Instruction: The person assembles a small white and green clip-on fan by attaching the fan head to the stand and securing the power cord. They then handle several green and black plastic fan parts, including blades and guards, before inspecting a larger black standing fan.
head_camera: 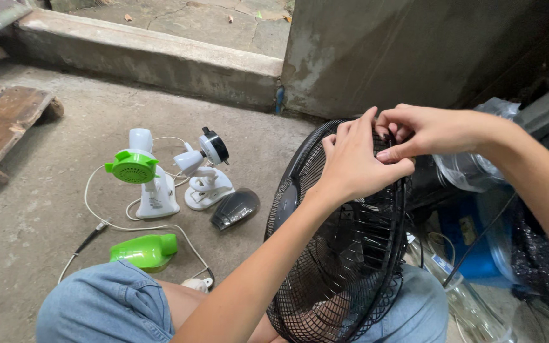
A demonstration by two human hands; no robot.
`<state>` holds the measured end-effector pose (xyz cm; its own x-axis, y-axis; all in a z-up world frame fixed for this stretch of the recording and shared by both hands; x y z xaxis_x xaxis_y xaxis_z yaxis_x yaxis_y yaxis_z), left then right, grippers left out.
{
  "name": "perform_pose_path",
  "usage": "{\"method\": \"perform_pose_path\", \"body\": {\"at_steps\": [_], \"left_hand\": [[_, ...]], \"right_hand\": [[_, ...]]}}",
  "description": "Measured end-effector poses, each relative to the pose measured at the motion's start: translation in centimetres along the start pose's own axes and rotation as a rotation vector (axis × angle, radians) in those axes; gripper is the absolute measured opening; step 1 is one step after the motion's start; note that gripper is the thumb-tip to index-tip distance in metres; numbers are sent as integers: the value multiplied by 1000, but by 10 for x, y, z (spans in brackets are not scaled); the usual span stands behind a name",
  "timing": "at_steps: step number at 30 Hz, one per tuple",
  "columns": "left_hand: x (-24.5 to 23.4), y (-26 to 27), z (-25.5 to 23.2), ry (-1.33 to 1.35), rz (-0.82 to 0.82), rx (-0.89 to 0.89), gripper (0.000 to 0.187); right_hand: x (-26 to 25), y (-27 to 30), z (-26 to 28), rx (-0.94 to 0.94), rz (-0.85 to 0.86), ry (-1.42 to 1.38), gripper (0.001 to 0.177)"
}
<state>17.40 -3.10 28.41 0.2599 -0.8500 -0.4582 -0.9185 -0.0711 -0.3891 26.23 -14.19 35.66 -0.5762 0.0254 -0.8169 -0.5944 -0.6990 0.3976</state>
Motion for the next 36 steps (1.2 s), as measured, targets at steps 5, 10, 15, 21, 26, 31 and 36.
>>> {"method": "perform_pose_path", "body": {"at_steps": [5,10,15,21,26,31,36], "left_hand": [[-5,1,-3,12,-15,-9,113],[-6,2,-6,19,57,-75,87],[-4,1,-2,-22,4,-29,106],[0,1,2,-30,27,-33,107],[-3,2,0,-31,22,-27,108],[-6,3,-5,9,26,-33,107],[-15,17,8,130,-80,93,89]], "right_hand": [[-5,-11,11,128,135,65,43],[-6,-9,19,205,81,103,42],[-8,-4,15,259,-44,232,44],[-5,-3,8,252,-121,263,48],[-3,3,11,238,-183,243,46],[0,10,15,249,-240,193,44],[2,13,8,164,-282,165,41]]}}
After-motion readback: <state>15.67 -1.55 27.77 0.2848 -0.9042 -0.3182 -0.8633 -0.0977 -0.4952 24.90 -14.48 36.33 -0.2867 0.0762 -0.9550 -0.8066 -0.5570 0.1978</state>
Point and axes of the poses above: each hand's wrist, its own y-axis away from the middle knuckle, its own x-axis out of the palm, z = x × y, the point moved 4 cm from there along -y, towards the middle knuckle, and after that the axes turned 5 degrees about z, right-handed, at the moved point
